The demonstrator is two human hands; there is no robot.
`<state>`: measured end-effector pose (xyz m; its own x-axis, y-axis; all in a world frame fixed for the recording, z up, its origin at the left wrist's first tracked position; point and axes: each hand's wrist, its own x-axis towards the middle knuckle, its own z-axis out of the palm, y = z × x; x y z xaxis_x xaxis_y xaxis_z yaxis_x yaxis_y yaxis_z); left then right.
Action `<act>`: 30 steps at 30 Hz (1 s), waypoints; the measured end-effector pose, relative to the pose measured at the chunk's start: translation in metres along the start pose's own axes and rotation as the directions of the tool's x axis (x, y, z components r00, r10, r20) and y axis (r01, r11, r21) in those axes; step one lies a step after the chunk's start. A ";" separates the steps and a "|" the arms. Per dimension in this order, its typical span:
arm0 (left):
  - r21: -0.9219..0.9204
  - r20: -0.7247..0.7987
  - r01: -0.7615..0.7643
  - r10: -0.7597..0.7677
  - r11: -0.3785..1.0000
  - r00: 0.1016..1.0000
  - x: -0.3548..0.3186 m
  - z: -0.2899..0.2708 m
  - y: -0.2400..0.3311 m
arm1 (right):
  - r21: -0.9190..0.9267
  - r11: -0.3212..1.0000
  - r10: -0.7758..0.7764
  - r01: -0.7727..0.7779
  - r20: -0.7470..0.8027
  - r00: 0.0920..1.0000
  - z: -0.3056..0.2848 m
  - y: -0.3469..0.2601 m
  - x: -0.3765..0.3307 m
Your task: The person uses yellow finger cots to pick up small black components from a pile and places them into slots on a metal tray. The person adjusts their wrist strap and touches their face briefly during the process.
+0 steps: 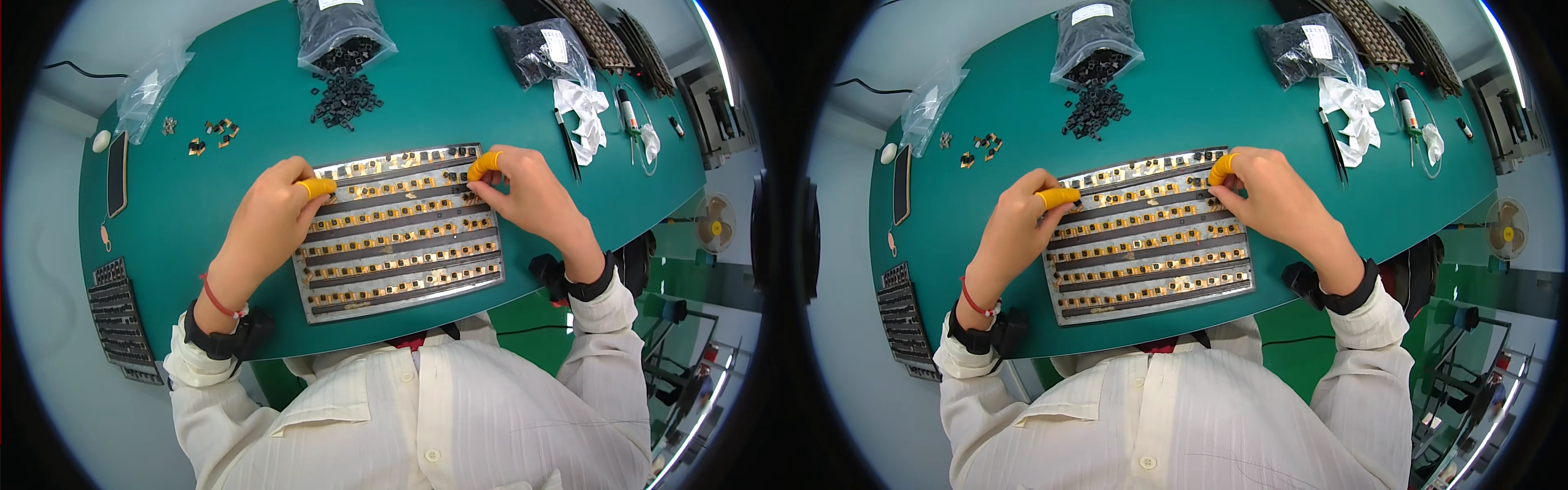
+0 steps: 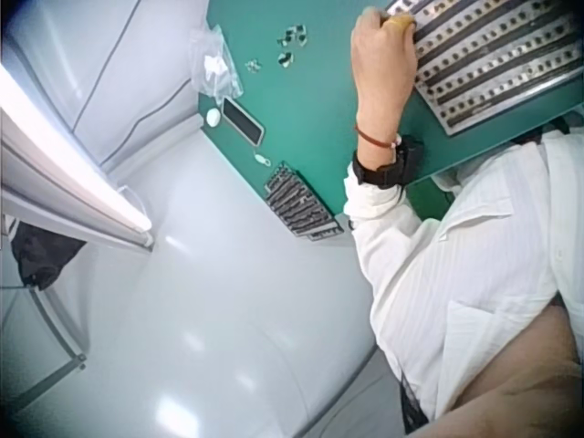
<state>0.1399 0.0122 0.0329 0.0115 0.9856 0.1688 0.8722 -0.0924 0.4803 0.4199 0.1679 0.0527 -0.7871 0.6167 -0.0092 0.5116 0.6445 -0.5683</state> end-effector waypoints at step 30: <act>0.012 -0.040 -0.070 0.070 0.997 0.997 0.006 0.004 0.007 | -0.067 0.995 -0.079 0.077 -0.025 0.997 0.022 0.003 -0.001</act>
<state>0.1482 0.0180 0.0336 0.0534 0.9702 0.2362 0.8750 -0.1594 0.4571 0.4147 0.1591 0.0336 -0.8163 0.5749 0.0559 0.4713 0.7188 -0.5110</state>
